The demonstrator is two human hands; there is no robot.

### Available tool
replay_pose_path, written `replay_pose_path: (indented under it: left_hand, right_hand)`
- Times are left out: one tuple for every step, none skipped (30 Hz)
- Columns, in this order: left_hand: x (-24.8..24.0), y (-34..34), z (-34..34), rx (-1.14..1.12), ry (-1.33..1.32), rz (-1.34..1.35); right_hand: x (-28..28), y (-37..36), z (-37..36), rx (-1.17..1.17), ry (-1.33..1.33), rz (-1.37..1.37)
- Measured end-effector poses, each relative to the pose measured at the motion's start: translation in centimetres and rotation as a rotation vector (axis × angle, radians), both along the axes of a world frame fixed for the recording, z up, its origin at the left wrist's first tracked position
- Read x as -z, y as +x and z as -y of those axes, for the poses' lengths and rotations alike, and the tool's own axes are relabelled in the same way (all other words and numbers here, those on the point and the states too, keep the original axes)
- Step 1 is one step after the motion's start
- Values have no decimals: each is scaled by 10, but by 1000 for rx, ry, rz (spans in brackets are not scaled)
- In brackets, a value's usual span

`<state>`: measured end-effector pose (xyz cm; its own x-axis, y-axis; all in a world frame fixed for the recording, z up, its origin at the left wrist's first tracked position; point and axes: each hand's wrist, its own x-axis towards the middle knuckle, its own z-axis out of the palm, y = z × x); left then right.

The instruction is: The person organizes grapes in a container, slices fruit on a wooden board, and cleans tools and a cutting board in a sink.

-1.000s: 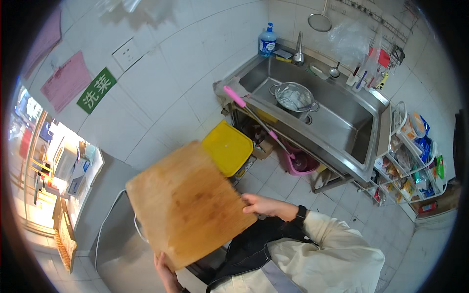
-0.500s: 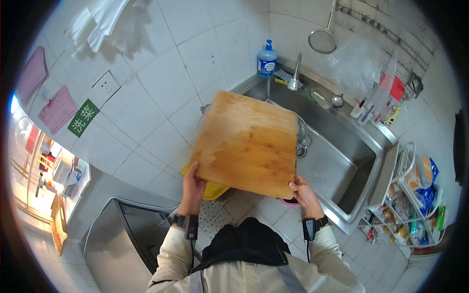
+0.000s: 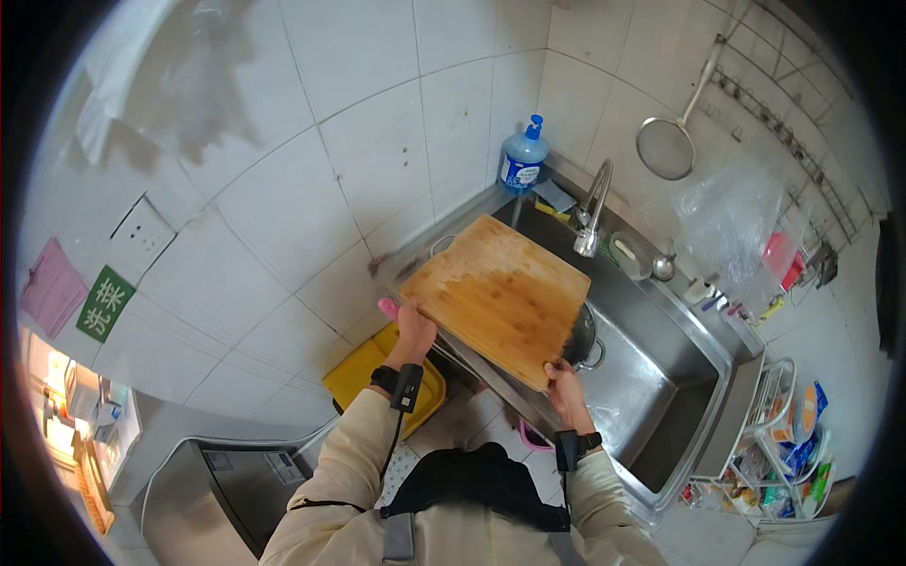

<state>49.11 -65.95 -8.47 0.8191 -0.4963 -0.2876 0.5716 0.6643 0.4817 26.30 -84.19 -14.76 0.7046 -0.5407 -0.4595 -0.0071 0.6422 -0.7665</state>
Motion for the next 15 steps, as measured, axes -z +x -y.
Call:
replay_pose_path:
  left_hand:
    - [2, 6, 6, -4, 2, -9]
    - [4, 11, 13, 2, 2, -25]
    - [6, 16, 16, 10, 6, -38]
    - [7, 22, 19, 4, 11, -45]
    - [9, 26, 21, 13, 25, -13]
    - [12, 30, 22, 22, 38, 15]
    - [21, 34, 21, 8, 40, 4]
    - [31, 41, 20, 67, 30, 57]
    - [38, 46, 21, 123, 16, 115]
    - [35, 40, 22, 104, 20, 108]
    - [32, 28, 20, 49, 146, 57]
    - [21, 15, 16, -2, 274, 4]
    - [6, 1, 5, -31, 282, -12]
    - [-13, -13, -10, 96, 293, 37]
    - [-21, -26, -27, 199, 301, 82]
  right_hand:
    - [3, 9, 5, -4, 2, -9]
    - [5, 18, 10, 4, 6, -14]
    - [9, 26, 13, 15, 14, -18]
    - [13, 33, 16, 9, 19, -24]
    - [17, 39, 20, -3, 46, -2]
    - [22, 44, 23, -16, 72, 15]
    - [23, 48, 22, -29, 74, 4]
    - [26, 55, 19, -40, 61, -24]
    - [26, 66, 18, -54, 43, -49]
    - [18, 73, 12, -76, 18, -100]
    - [13, 86, 7, -100, 19, -106]
    - [8, 95, 0, -47, -7, -93]
    - [8, 101, -5, -5, -30, -84]
    - [10, 106, -6, -47, -49, -102]
    - [11, 107, -7, -121, -51, -110]
